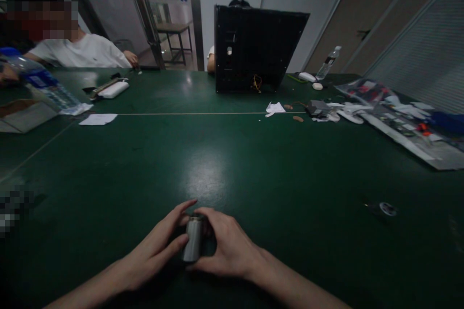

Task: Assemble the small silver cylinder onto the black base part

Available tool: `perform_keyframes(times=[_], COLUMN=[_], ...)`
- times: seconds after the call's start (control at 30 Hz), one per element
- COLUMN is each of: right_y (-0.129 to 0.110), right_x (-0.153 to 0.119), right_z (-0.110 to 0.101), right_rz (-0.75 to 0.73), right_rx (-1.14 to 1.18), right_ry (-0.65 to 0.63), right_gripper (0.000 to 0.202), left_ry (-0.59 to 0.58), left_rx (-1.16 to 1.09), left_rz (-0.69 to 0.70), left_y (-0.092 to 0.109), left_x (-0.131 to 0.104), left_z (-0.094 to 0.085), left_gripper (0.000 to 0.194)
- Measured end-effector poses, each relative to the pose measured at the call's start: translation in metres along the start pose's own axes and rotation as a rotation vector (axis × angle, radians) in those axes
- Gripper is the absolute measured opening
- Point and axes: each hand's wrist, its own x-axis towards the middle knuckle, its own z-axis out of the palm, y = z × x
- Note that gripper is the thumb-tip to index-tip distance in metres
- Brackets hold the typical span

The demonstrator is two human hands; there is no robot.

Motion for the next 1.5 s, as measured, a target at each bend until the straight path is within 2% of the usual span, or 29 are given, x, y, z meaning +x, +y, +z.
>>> perform_keyframes(times=[0.1,0.33,0.57,0.73,0.87,1.0,1.13,1.3,1.37,1.5], right_y=[-0.001,-0.001,0.0,-0.002,0.0,0.003,0.003,0.0,-0.001,-0.003], right_x=[0.0,0.0,-0.002,-0.002,-0.002,-0.002,-0.002,-0.001,-0.002,-0.003], right_z=[0.0,0.003,0.001,0.002,0.001,0.0,0.001,0.0,-0.001,-0.001], right_rz=[0.068,0.11,0.04,0.024,-0.002,-0.017,-0.034,-0.014,-0.017,-0.048], right_rx=[-0.009,-0.025,-0.064,-0.113,-0.099,-0.08,-0.117,-0.155,-0.15,-0.142], right_ry=[0.026,0.082,0.072,0.042,0.069,0.098,0.053,-0.009,-0.007,-0.005], right_gripper=[0.082,0.083,0.083,0.078,0.074,0.067,0.07,0.075,0.071,0.059], left_ry=[0.006,-0.053,-0.072,-0.025,-0.011,0.006,-0.002,-0.006,0.017,0.137], left_rx=[-0.013,-0.073,-0.076,-0.032,0.032,0.039,0.046,0.064,0.043,0.045], left_rz=[0.013,0.009,0.02,-0.004,-0.04,-0.066,-0.099,-0.128,-0.111,-0.064], left_y=[0.002,0.002,0.002,0.0,0.001,0.006,0.012,0.017,0.016,0.009], left_x=[0.002,0.002,0.003,0.002,0.003,0.006,0.009,0.011,0.01,0.01], left_z=[0.0,-0.002,-0.004,-0.001,0.0,0.0,-0.002,-0.004,-0.003,0.0], left_gripper=[0.047,0.043,0.046,0.049,0.053,0.045,0.037,0.035,0.033,0.026])
